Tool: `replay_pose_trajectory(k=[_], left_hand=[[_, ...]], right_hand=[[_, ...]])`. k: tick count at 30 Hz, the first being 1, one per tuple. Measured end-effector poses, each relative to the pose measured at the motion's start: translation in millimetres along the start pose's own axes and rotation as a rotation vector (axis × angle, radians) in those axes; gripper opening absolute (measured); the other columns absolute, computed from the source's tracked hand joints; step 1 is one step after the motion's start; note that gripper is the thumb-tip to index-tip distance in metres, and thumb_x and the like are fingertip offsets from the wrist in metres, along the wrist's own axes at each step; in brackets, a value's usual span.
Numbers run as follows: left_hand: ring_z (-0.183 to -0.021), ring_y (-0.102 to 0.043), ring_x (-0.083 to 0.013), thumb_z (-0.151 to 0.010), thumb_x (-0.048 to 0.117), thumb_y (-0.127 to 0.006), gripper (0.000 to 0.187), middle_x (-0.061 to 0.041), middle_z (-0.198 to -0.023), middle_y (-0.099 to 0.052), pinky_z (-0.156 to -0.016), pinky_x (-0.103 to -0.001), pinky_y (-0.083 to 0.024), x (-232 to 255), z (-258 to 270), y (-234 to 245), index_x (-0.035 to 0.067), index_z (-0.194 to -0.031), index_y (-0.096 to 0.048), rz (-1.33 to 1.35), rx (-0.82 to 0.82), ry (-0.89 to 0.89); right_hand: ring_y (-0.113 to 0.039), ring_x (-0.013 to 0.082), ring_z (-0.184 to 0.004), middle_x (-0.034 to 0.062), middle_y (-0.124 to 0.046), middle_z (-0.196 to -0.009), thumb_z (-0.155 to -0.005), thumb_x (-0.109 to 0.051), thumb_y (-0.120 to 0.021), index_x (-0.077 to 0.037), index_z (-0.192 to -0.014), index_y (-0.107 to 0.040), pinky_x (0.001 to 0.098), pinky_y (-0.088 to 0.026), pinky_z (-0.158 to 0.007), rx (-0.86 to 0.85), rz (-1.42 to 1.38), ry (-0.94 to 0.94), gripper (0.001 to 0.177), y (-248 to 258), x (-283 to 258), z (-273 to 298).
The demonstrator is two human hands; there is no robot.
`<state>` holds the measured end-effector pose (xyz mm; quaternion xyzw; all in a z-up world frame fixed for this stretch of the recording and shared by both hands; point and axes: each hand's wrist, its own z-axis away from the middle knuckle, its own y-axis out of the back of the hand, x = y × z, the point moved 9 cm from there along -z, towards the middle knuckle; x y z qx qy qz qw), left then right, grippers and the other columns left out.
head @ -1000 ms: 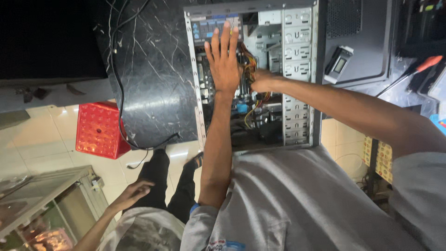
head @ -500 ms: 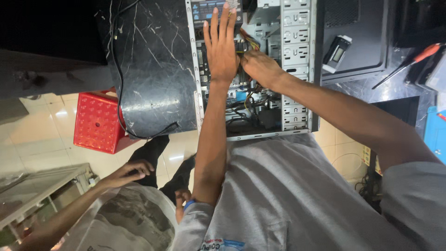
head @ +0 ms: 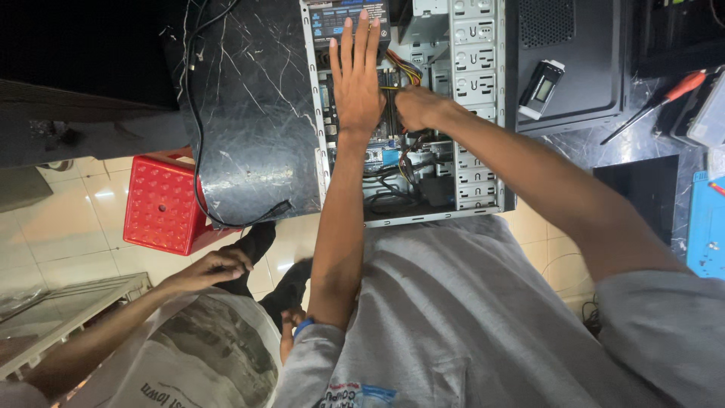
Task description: The person opens a desktop computer case, manipulates internal cables and components, then uses a multimeter to test connections inside the case. The person closes the case and continues adjusting internal wiring.
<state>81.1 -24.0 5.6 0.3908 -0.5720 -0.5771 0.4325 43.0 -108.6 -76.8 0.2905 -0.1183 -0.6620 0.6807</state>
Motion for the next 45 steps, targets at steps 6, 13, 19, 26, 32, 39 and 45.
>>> replay_pose_trajectory(k=[6,13,19,26,32,39,45], left_hand=[[-0.158,-0.014,-0.0305,-0.1,-0.012,-0.055,0.081,-0.005,-0.17,-0.011,-0.131,-0.052,-0.014,4,-2,1,0.013,-0.168,-0.02,-0.007,0.046,-0.004],[-0.158,-0.013,-0.0296,-0.106,-0.015,-0.051,0.076,-0.005,-0.17,-0.011,-0.133,-0.051,-0.017,4,-4,-4,0.015,-0.167,-0.017,-0.08,0.048,0.008],[-0.159,-0.013,-0.0289,-0.103,-0.017,-0.047,0.08,-0.004,-0.171,-0.009,-0.133,-0.05,-0.015,2,-2,-6,0.016,-0.168,-0.015,-0.068,-0.015,0.013],[-0.16,-0.013,-0.0308,-0.106,-0.012,-0.052,0.078,-0.007,-0.171,-0.007,-0.132,-0.052,-0.016,5,-3,-7,0.013,-0.169,-0.015,-0.064,0.003,0.012],[-0.16,-0.013,-0.0289,-0.094,-0.011,-0.045,0.082,-0.007,-0.171,-0.01,-0.132,-0.052,-0.012,6,-2,-16,0.012,-0.168,-0.017,0.008,0.022,0.04],[-0.161,-0.009,-0.0328,-0.1,-0.016,-0.051,0.082,-0.013,-0.172,-0.005,-0.133,-0.051,-0.01,11,6,-22,0.007,-0.168,-0.011,0.007,-0.007,0.016],[-0.161,-0.011,-0.0298,-0.105,-0.012,-0.054,0.08,-0.011,-0.173,-0.007,-0.133,-0.048,-0.012,7,5,-19,0.009,-0.168,-0.01,-0.036,-0.009,-0.006]], right_hand=[[-0.071,0.0348,-0.098,0.0264,-0.067,-0.111,-0.086,-0.04,-0.085,0.01,-0.108,-0.066,0.0385,-0.06,-0.092,0.051,0.018,-0.078,0.058,5,2,-23],[-0.055,0.0293,-0.122,0.0111,-0.055,-0.138,-0.094,-0.057,-0.069,-0.008,-0.155,-0.038,0.0428,-0.048,-0.102,-0.292,0.063,-0.249,0.084,1,28,-24],[-0.064,0.0272,-0.114,0.0108,-0.067,-0.13,-0.099,-0.055,-0.06,-0.003,-0.132,-0.06,0.0447,-0.049,-0.102,-0.48,0.069,-0.276,0.061,-13,29,-17],[-0.074,0.031,-0.094,0.0171,-0.077,-0.107,-0.107,-0.01,-0.049,0.003,-0.132,-0.055,0.0428,-0.061,-0.078,-0.576,-0.684,-0.409,0.029,-47,33,-25],[-0.074,0.0214,-0.065,0.0073,-0.08,-0.082,-0.091,-0.003,-0.049,0.006,-0.109,-0.069,0.0354,-0.058,-0.055,-0.22,-0.419,-0.396,0.028,-21,32,-19],[-0.072,0.0218,-0.099,0.0061,-0.079,-0.113,-0.09,-0.01,-0.054,-0.006,-0.101,-0.082,0.0323,-0.056,-0.075,-0.252,-0.137,-0.308,0.03,-25,37,-29],[-0.07,0.0282,-0.105,0.0162,-0.069,-0.127,-0.081,-0.015,-0.078,0.0,-0.13,-0.065,0.0379,-0.058,-0.079,-0.228,-0.153,-0.361,0.053,-40,40,-36]])
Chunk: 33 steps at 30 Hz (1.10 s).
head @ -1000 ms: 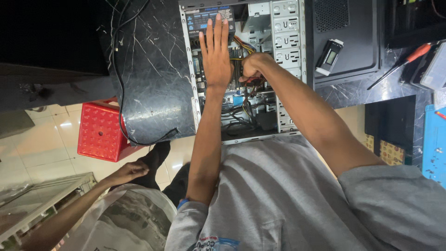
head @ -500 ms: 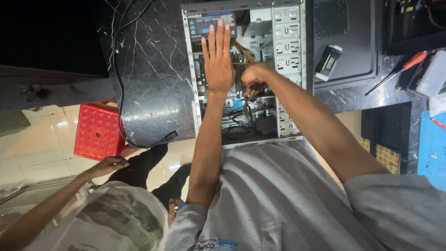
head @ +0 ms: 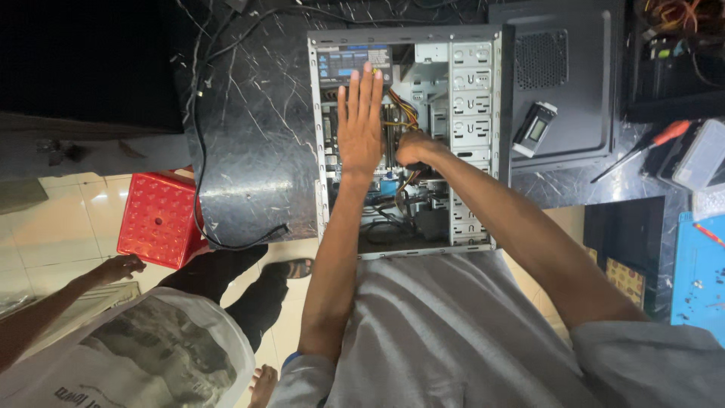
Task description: The person opens a desktop computer case, manipulates internal cables and components, then uses a multimeter to test connections inside the case. The person closes the case and continues adjusting internal wiring.
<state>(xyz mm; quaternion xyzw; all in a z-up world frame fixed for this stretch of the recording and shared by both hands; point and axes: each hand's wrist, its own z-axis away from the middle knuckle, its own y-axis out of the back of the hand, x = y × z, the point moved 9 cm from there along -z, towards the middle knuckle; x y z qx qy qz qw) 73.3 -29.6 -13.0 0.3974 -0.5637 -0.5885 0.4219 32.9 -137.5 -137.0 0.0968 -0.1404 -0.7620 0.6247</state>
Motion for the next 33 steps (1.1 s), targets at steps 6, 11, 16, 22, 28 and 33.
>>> replay_pose_trajectory(k=[6,11,16,22,28,33], left_hand=[[-0.16,-0.011,-0.0302,-0.082,-0.03,-0.052,0.103,-0.009,-0.173,-0.007,-0.133,-0.048,-0.013,-7,2,7,0.011,-0.168,-0.013,0.028,-0.034,-0.05],[-0.162,-0.011,-0.0266,-0.085,0.021,-0.092,0.115,-0.006,-0.174,-0.007,-0.135,-0.042,-0.014,-11,7,22,0.013,-0.168,-0.012,0.071,-0.039,-0.112],[-0.162,-0.007,-0.03,-0.082,0.04,-0.094,0.126,-0.013,-0.173,-0.004,-0.134,-0.044,-0.008,-5,19,23,0.008,-0.167,-0.006,0.054,-0.128,-0.117],[-0.161,0.005,-0.0291,-0.078,0.067,-0.077,0.133,-0.016,-0.174,0.007,-0.132,-0.045,0.002,11,47,-17,0.003,-0.167,-0.001,-0.088,-0.257,-0.103],[-0.159,0.017,-0.0296,-0.073,0.063,-0.084,0.143,-0.017,-0.172,0.018,-0.131,-0.046,0.009,17,53,-60,0.005,-0.166,0.008,0.091,-0.475,-0.085],[-0.16,0.007,-0.0321,-0.052,0.098,-0.061,0.162,-0.016,-0.174,0.005,-0.131,-0.052,0.002,18,38,-50,0.0,-0.166,0.0,-0.275,-0.167,-0.131]], right_hand=[[-0.073,0.0307,-0.1,0.016,-0.074,-0.112,-0.09,-0.014,-0.053,0.002,-0.108,-0.07,0.0402,-0.061,-0.075,0.168,-0.087,0.087,0.029,2,-1,13],[-0.068,0.0385,-0.114,0.0202,-0.069,-0.126,-0.089,-0.024,-0.058,0.003,-0.117,-0.067,0.049,-0.057,-0.091,0.199,-0.08,0.082,0.039,5,2,16],[-0.068,0.0361,-0.11,0.0179,-0.068,-0.121,-0.09,-0.018,-0.054,0.002,-0.114,-0.062,0.0482,-0.056,-0.089,0.165,-0.091,0.092,0.033,3,3,17],[-0.064,0.0384,-0.118,0.023,-0.068,-0.124,-0.093,-0.029,-0.057,0.006,-0.115,-0.067,0.0528,-0.054,-0.095,0.2,-0.135,0.13,0.043,5,3,19],[-0.058,0.0434,-0.13,0.0312,-0.064,-0.133,-0.093,-0.035,-0.062,0.014,-0.122,-0.066,0.0599,-0.048,-0.105,0.275,-0.165,0.181,0.057,10,1,24],[-0.067,0.0369,-0.115,0.0171,-0.069,-0.126,-0.092,-0.029,-0.054,0.002,-0.12,-0.066,0.0454,-0.056,-0.091,0.228,-0.109,0.07,0.043,11,4,22]])
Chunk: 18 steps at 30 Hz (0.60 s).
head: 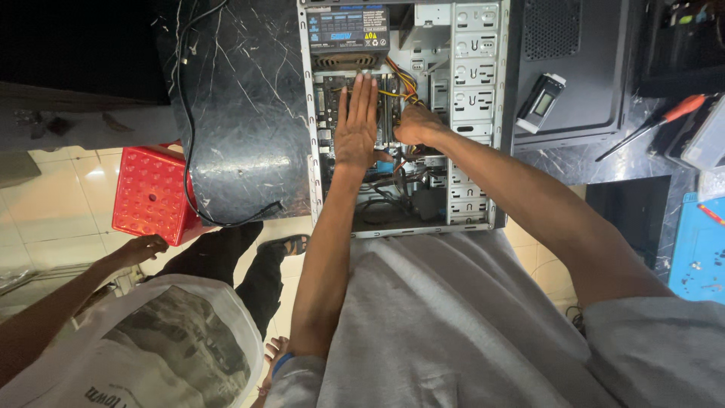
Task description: The person opens a desktop computer case, manipulates internal cables and components, then uses a multimeter to test connections inside the case. The person closes the case and continues adjusting internal wiring.
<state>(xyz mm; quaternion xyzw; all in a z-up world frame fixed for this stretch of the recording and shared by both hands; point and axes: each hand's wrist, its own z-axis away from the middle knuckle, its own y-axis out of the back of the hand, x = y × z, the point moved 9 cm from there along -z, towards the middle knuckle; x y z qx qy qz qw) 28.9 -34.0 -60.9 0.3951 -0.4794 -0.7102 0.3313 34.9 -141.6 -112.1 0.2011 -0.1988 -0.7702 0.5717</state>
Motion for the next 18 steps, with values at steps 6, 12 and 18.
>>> replay_pose_trajectory(k=[6,12,18], left_hand=[[-0.16,0.005,-0.0331,-0.043,0.101,-0.064,0.168,-0.01,-0.175,0.004,-0.13,-0.055,0.002,1,-3,-2,0.004,-0.167,-0.006,0.11,0.049,-0.065],[-0.161,0.008,-0.0328,-0.041,0.102,-0.066,0.174,-0.013,-0.174,0.008,-0.13,-0.056,0.005,0,-4,-1,0.001,-0.167,0.0,0.097,0.025,-0.034],[-0.159,0.013,-0.0331,-0.037,0.096,-0.071,0.175,-0.012,-0.174,0.013,-0.129,-0.057,0.007,2,-5,-4,0.005,-0.167,0.002,-0.007,-0.024,0.006]], right_hand=[[-0.07,0.0362,-0.108,0.0161,-0.071,-0.123,-0.093,-0.026,-0.056,-0.002,-0.119,-0.067,0.0455,-0.058,-0.086,-0.049,0.032,-0.012,0.037,0,-2,-1],[-0.072,0.0278,-0.099,0.0158,-0.074,-0.114,-0.096,-0.023,-0.067,0.0,-0.111,-0.073,0.0384,-0.058,-0.079,-0.111,0.0,-0.002,0.029,1,-9,-9],[-0.073,0.0334,-0.09,0.021,-0.074,-0.104,-0.082,-0.017,-0.062,0.002,-0.105,-0.075,0.0425,-0.056,-0.067,-0.023,0.16,0.163,0.032,-2,-18,-17]])
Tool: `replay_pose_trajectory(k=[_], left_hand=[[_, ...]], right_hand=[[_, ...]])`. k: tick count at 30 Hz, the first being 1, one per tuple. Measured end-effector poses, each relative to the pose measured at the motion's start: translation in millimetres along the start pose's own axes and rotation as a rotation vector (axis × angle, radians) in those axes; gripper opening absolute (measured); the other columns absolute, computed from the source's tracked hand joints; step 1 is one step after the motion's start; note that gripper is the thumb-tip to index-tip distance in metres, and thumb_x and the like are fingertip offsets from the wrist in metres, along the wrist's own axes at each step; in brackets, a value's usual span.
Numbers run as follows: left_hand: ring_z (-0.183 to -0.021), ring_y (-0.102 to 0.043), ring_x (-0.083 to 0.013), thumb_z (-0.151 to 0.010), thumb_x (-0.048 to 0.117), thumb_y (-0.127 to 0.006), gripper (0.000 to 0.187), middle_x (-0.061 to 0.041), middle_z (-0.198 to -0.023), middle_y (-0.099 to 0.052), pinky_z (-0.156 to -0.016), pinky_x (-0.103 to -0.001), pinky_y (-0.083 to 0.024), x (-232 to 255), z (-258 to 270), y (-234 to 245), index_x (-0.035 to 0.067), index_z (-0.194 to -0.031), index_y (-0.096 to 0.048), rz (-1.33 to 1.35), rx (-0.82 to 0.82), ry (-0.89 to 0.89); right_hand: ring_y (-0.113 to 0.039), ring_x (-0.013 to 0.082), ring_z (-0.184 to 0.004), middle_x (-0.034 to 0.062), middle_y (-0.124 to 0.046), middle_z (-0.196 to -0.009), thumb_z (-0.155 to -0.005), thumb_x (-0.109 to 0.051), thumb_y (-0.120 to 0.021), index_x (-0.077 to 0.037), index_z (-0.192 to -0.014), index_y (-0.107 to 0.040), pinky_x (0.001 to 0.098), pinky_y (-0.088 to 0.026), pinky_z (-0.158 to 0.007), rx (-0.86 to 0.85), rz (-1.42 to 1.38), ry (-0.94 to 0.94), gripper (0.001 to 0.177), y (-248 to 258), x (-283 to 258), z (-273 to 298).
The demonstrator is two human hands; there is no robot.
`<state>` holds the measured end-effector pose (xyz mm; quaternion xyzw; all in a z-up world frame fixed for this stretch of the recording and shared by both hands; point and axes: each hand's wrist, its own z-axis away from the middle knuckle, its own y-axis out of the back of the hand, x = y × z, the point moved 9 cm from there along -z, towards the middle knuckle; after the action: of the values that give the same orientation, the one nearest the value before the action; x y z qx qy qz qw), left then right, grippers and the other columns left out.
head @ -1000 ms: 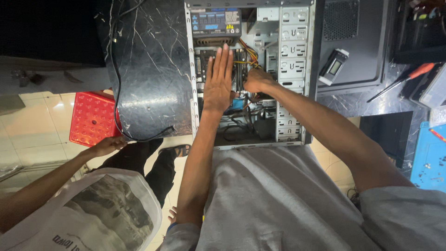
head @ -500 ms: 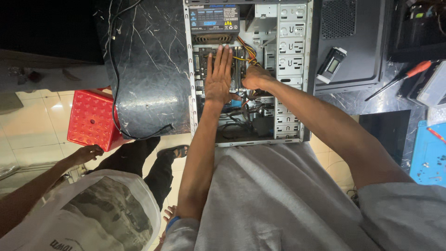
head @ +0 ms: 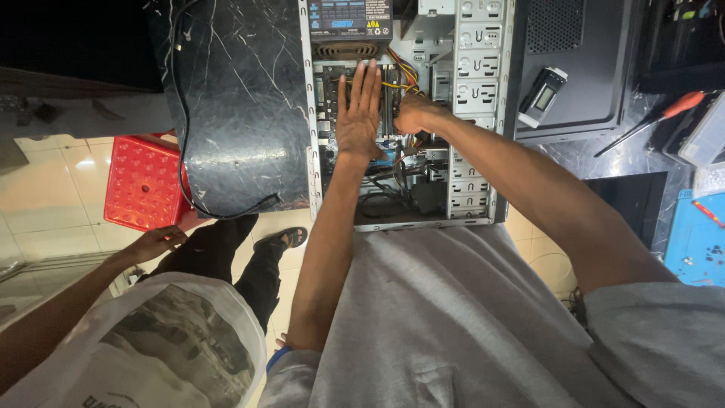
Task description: The person opens a desktop computer case, manipulates internal cables and components, then uses a multimeter to test connections inside the case. The person closes the case and continues adjusting internal wiring.
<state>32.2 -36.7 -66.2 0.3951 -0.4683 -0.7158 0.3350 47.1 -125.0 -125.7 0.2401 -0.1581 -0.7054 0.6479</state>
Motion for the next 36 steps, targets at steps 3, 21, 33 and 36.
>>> replay_pose_trajectory(k=[3,21,33,36], left_hand=[[-0.16,0.012,-0.0306,-0.032,0.092,-0.077,0.177,-0.01,-0.174,0.011,-0.129,-0.057,0.007,3,-2,-1,0.006,-0.167,-0.002,0.049,-0.027,0.027],[-0.157,0.024,-0.0288,-0.067,0.032,-0.089,0.142,-0.012,-0.17,0.025,-0.124,-0.071,0.01,10,-7,-19,0.005,-0.166,0.01,0.29,-0.254,0.104],[-0.158,0.022,-0.0282,-0.06,0.04,-0.094,0.15,-0.01,-0.171,0.022,-0.128,-0.068,0.003,13,-2,-16,0.006,-0.166,0.007,0.337,-0.299,0.093],[-0.157,0.022,-0.0293,-0.064,0.037,-0.093,0.146,-0.012,-0.17,0.023,-0.128,-0.069,0.004,9,-7,-18,0.004,-0.166,0.006,0.299,-0.284,0.102]], right_hand=[[-0.07,0.0368,-0.11,0.0208,-0.07,-0.125,-0.091,-0.022,-0.061,0.003,-0.123,-0.066,0.0424,-0.059,-0.082,-0.018,-0.117,-0.133,0.041,-3,12,5],[-0.063,0.0347,-0.099,0.0233,-0.065,-0.113,-0.092,-0.024,-0.062,0.005,-0.114,-0.065,0.0479,-0.049,-0.075,-0.013,-0.236,-0.113,0.037,-14,12,18],[-0.065,0.0374,-0.124,0.0228,-0.071,-0.126,-0.08,-0.039,-0.073,-0.001,-0.125,-0.071,0.047,-0.056,-0.1,0.123,0.001,-0.007,0.059,0,9,15],[-0.072,0.0291,-0.107,0.0146,-0.076,-0.103,-0.072,-0.049,-0.076,-0.008,-0.107,-0.075,0.0464,-0.061,-0.083,0.168,-0.125,-0.047,0.054,-1,15,8]])
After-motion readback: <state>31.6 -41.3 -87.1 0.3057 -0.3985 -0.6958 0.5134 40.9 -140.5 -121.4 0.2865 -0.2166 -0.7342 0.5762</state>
